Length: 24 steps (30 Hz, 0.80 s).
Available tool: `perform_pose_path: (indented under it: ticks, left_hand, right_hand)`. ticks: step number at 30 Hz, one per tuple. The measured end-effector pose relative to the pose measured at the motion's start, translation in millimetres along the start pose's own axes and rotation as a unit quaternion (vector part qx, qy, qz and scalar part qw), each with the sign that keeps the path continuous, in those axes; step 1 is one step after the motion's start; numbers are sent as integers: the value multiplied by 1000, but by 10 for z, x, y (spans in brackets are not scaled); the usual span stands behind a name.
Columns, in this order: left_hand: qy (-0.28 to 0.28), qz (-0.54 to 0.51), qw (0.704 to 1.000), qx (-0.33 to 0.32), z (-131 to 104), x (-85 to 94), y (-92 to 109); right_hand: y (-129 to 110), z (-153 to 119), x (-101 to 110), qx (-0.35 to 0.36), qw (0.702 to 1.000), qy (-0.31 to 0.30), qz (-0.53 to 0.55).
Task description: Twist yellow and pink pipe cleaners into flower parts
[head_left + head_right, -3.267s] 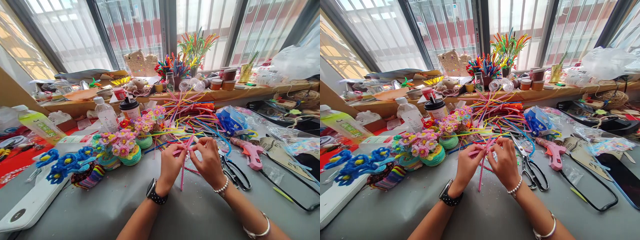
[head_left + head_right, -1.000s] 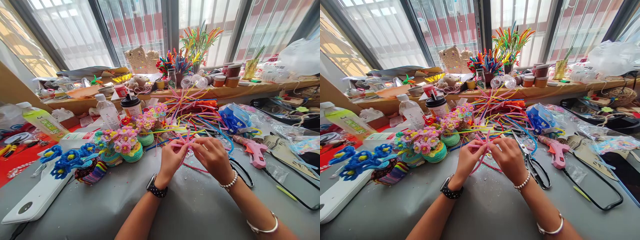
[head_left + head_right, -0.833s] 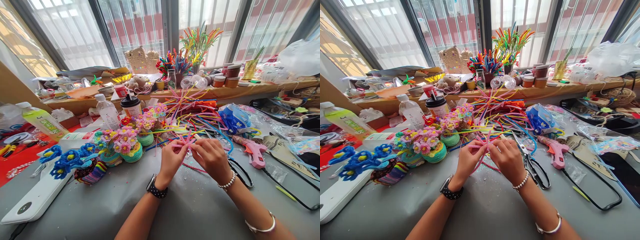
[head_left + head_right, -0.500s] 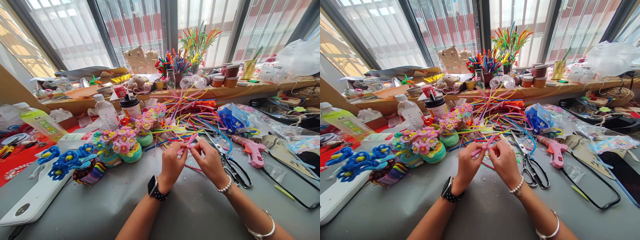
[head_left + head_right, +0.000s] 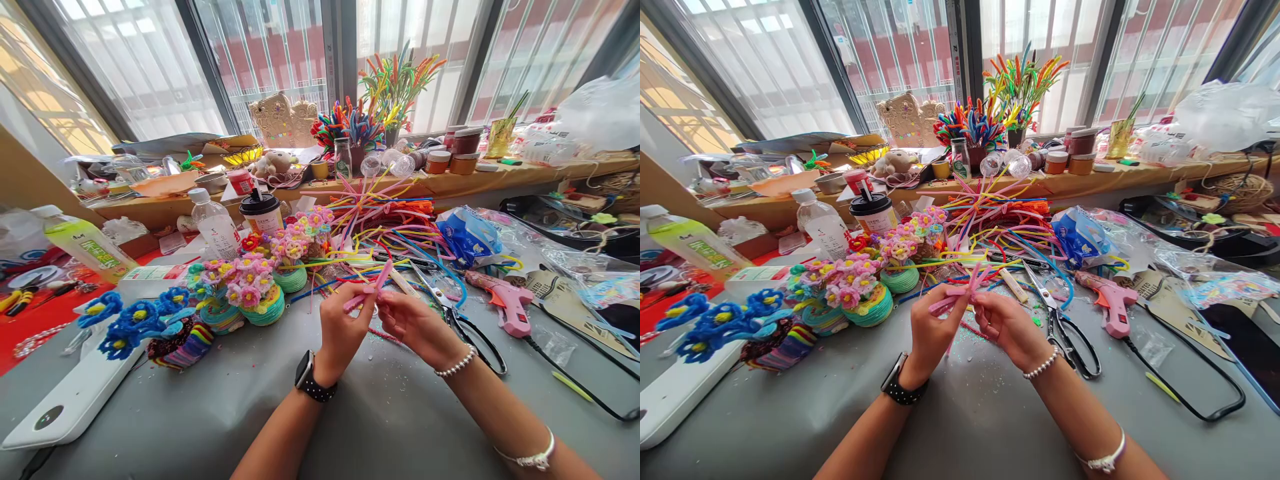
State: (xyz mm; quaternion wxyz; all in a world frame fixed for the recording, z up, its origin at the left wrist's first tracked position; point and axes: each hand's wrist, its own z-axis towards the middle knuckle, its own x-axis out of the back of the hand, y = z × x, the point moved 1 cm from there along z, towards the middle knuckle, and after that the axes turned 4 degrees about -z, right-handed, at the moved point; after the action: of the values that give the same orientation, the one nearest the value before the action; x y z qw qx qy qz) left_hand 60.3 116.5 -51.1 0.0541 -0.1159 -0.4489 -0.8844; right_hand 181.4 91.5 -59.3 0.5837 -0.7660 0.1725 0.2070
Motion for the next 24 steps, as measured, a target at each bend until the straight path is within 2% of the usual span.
perform_pose_path:
  ticks: [3,5,12,14,17,19,21,23,24]
  left_hand:
    - [-15,-107,989,97,18,-4,-22]
    - [-21,-157,978,132,24,-9,-36]
    - [-14,-221,957,189,37,-19,-58]
    - [-15,-264,938,223,50,-28,-69]
    - [-13,-343,895,285,65,-46,-97]
    - [-13,-390,863,320,66,-57,-117]
    - [-21,-429,834,347,62,-63,-131]
    - [-29,-449,817,361,57,-64,-131]
    - [-28,-450,816,362,57,-63,-126]
  right_hand:
    - [-59,-15,3,92,992,12,-88]
    - [-100,-23,14,120,986,27,-112]
    - [-101,-29,46,123,976,29,-178]
    - [-83,-23,48,127,972,31,-194]
    - [-64,-8,47,145,963,50,-222]
    - [-58,-2,39,184,944,69,-264]
    - [-55,-6,25,244,908,98,-325]
    - [-52,-14,13,291,873,126,-369]
    - [-50,-16,9,299,868,132,-374]
